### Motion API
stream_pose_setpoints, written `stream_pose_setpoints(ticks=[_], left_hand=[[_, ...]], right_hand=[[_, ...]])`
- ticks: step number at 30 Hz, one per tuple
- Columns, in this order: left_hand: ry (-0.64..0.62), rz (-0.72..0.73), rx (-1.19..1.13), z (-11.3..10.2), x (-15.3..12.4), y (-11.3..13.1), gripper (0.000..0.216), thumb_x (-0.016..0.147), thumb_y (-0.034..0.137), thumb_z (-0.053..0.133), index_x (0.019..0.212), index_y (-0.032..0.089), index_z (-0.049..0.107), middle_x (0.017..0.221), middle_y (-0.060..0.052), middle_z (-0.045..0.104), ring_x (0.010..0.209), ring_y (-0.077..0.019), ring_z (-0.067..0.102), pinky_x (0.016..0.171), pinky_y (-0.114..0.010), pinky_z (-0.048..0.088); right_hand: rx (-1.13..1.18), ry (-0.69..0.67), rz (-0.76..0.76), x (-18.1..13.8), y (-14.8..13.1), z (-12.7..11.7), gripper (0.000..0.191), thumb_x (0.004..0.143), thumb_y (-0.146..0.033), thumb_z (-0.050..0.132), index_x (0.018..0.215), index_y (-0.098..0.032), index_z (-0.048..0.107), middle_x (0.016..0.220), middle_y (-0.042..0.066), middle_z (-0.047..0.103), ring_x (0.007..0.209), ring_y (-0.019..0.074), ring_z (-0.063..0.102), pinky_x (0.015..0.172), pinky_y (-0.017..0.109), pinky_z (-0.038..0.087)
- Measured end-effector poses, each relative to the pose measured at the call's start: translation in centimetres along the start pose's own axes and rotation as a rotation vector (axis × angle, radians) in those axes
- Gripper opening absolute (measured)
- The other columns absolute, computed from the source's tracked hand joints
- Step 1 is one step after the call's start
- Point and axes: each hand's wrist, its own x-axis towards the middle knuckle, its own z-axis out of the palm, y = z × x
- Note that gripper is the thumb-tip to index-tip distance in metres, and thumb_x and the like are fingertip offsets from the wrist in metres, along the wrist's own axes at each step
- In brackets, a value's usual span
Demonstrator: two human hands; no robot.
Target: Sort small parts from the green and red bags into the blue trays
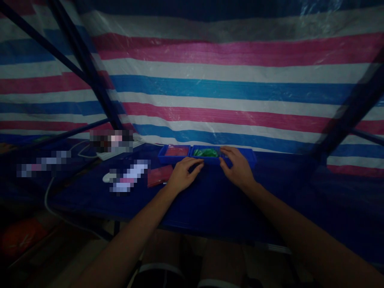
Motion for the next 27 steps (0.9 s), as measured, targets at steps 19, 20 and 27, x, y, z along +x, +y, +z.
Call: stream_pose_setpoints(ticks=[19, 20, 27], left_hand=[[-0.239, -0.320, 0.641, -9.3, -4.9, -3.3, 0.031, 0.100, 0.032, 0.048, 0.123, 0.023, 0.067, 0.113, -0.012, 0.071, 0.103, -0.0292, 0.065, 0.090, -0.041, 0.048], [-0.215, -0.319, 0.649, -9.3, -4.8, -3.1, 0.031, 0.098, 0.031, 0.050, 0.124, 0.024, 0.066, 0.114, -0.011, 0.071, 0.104, -0.0295, 0.065, 0.091, -0.041, 0.048], [-0.107, -0.362, 0.520, -10.6, -3.8, -3.3, 0.039, 0.085, 0.020, 0.065, 0.124, 0.024, 0.069, 0.112, -0.007, 0.073, 0.099, -0.0274, 0.068, 0.088, -0.039, 0.052]], right_hand=[[-0.067, -0.096, -0.103, -0.5, -0.6, 0.9, 0.024, 0.096, -0.031, 0.061, 0.118, -0.023, 0.067, 0.126, 0.011, 0.068, 0.126, 0.0307, 0.057, 0.110, 0.058, 0.044], [-0.058, -0.099, -0.111, -0.5, -0.8, 0.9, 0.024, 0.095, -0.031, 0.061, 0.117, -0.024, 0.067, 0.125, 0.011, 0.068, 0.128, 0.0314, 0.055, 0.111, 0.059, 0.043], [-0.022, -0.115, -0.115, -0.8, -1.2, 0.9, 0.024, 0.095, -0.030, 0.061, 0.118, -0.024, 0.067, 0.122, 0.010, 0.069, 0.130, 0.0320, 0.054, 0.111, 0.062, 0.041]])
